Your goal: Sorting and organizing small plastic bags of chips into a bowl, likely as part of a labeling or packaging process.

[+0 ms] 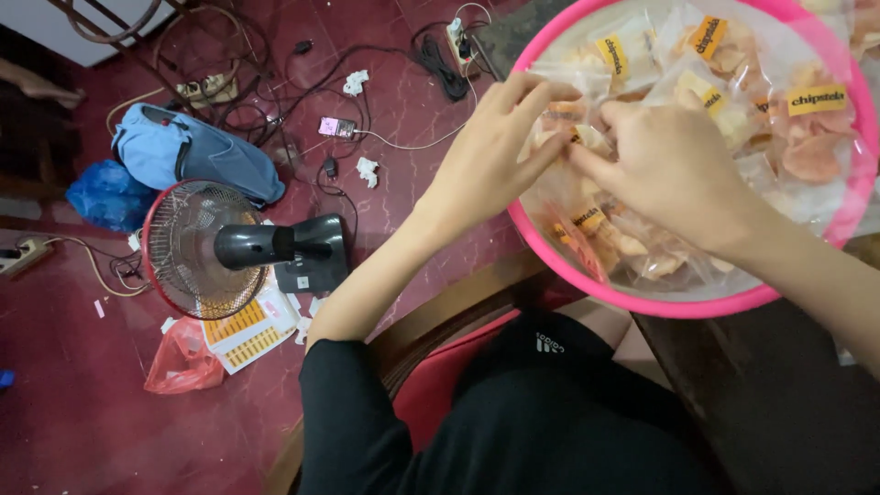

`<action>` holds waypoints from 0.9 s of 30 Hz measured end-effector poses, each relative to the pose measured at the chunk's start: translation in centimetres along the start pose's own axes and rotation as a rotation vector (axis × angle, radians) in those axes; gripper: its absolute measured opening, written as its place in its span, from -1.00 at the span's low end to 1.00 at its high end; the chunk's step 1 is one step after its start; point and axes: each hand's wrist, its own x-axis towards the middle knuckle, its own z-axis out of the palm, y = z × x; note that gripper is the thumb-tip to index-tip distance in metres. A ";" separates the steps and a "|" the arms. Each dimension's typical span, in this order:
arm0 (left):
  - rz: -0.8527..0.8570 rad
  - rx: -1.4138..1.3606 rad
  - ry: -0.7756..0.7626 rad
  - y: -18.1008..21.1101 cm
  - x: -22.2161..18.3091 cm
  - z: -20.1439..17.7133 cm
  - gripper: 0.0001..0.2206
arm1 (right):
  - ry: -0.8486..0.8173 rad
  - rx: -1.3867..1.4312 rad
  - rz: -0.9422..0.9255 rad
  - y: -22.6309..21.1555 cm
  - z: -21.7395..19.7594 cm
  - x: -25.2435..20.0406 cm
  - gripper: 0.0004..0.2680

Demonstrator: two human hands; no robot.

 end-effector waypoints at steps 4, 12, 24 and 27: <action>-0.053 -0.078 0.009 0.1 0.1 -0.1 -0.66 | 0.058 -0.104 -0.017 0.3 1.2 0.6 -0.74; 0.009 0.054 0.003 -0.7 -0.4 1.2 -0.70 | 0.142 -0.410 -0.108 0.0 2.8 1.2 -0.76; 0.036 0.031 -0.124 -0.7 -0.4 0.4 -0.57 | 0.118 -0.543 -0.108 -0.2 2.1 1.0 -0.72; 0.035 -0.011 -0.078 1.2 0.1 -0.5 -0.62 | 0.354 -0.607 -0.091 0.2 0.6 -0.1 -0.79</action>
